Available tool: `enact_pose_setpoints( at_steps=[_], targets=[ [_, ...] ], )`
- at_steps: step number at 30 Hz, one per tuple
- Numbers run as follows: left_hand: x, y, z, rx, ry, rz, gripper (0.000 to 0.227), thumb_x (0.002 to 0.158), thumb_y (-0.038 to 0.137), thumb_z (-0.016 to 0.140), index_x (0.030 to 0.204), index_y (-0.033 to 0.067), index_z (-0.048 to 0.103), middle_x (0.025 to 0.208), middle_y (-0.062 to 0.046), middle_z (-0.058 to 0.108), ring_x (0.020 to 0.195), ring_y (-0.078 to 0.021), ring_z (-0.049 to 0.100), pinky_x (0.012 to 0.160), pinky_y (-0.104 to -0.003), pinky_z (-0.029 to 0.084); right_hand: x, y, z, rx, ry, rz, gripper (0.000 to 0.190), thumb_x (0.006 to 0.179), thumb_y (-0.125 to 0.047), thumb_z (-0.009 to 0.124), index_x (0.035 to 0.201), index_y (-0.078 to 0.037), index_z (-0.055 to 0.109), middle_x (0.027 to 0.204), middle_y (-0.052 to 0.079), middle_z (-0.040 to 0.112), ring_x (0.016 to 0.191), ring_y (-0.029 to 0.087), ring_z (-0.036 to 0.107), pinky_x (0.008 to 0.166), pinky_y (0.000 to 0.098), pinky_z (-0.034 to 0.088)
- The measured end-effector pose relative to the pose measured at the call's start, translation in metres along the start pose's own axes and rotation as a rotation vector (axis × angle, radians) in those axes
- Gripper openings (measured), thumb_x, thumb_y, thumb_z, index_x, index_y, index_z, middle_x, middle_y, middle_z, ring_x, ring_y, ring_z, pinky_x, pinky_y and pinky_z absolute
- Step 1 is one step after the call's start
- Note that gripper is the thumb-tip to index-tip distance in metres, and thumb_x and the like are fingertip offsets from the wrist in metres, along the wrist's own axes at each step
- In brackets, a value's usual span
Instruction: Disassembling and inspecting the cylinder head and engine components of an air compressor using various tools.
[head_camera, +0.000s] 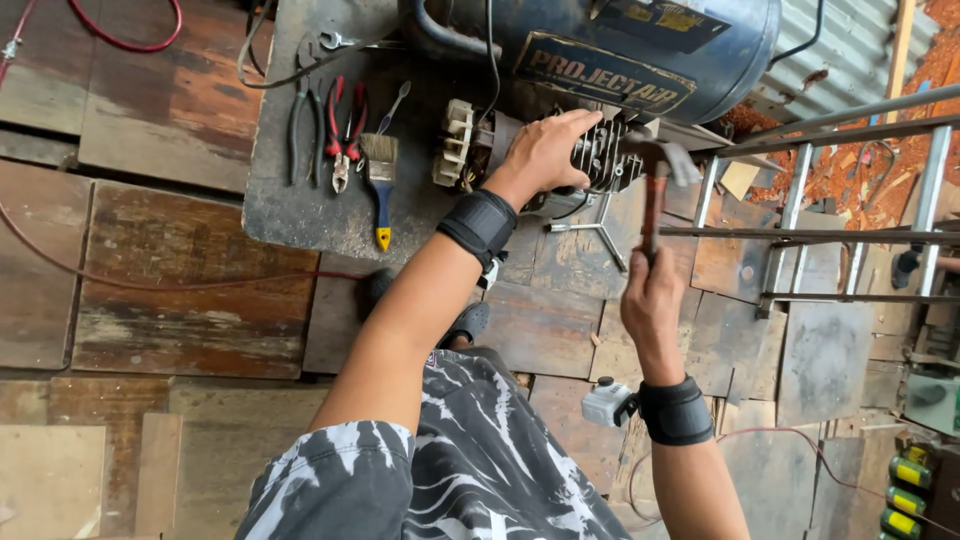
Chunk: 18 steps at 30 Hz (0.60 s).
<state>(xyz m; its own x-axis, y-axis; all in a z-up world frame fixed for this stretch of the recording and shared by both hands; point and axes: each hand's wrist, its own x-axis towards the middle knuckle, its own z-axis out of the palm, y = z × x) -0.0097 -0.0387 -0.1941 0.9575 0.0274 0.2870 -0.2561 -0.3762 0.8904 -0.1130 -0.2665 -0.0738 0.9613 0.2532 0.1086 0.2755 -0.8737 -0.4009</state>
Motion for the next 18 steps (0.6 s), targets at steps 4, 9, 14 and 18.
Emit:
enact_pose_setpoints(
  at_steps=[4, 9, 14, 18],
  targets=[
    [0.003, 0.003, -0.005, -0.017, -0.010, -0.052, 0.093, 0.058, 0.025, 0.096, 0.141, 0.0102, 0.056, 0.141, -0.011, 0.061, 0.122, -0.0342, 0.063, 0.102, -0.040, 0.051, 0.002, 0.013, 0.008, -0.096, -0.096, -0.039, 0.018, 0.109, -0.015, 0.056, 0.101, 0.002, 0.056, 0.078, 0.025, 0.062, 0.070, 0.045, 0.061, 0.060, 0.0498, 0.044],
    [0.003, -0.001, 0.000, -0.017, 0.007, -0.034, 0.092, 0.058, 0.024, 0.097, 0.140, 0.0095, 0.056, 0.141, -0.012, 0.060, 0.122, -0.0342, 0.063, 0.102, -0.040, 0.051, 0.002, -0.024, -0.001, -0.073, -0.084, 0.001, 0.018, 0.108, -0.016, 0.053, 0.102, 0.000, 0.056, 0.074, 0.024, 0.062, 0.065, 0.044, 0.062, 0.059, 0.0497, 0.045],
    [0.006, 0.000, 0.000, -0.023, -0.003, -0.050, 0.092, 0.059, 0.024, 0.096, 0.141, 0.0101, 0.056, 0.142, -0.012, 0.060, 0.122, -0.0338, 0.062, 0.103, -0.040, 0.051, 0.003, 0.009, 0.011, -0.091, -0.101, 0.012, 0.020, 0.109, -0.017, 0.054, 0.100, 0.002, 0.055, 0.076, 0.024, 0.062, 0.067, 0.044, 0.060, 0.060, 0.0498, 0.044],
    [0.004, -0.007, 0.000, -0.015, -0.004, -0.091, 0.096, 0.055, 0.025, 0.097, 0.140, 0.0112, 0.056, 0.142, -0.010, 0.060, 0.122, -0.0330, 0.062, 0.101, -0.041, 0.050, 0.004, 0.000, 0.008, -0.097, -0.106, 0.007, 0.021, 0.109, -0.016, 0.055, 0.099, 0.002, 0.055, 0.076, 0.025, 0.061, 0.067, 0.044, 0.059, 0.061, 0.0505, 0.044]
  ],
)
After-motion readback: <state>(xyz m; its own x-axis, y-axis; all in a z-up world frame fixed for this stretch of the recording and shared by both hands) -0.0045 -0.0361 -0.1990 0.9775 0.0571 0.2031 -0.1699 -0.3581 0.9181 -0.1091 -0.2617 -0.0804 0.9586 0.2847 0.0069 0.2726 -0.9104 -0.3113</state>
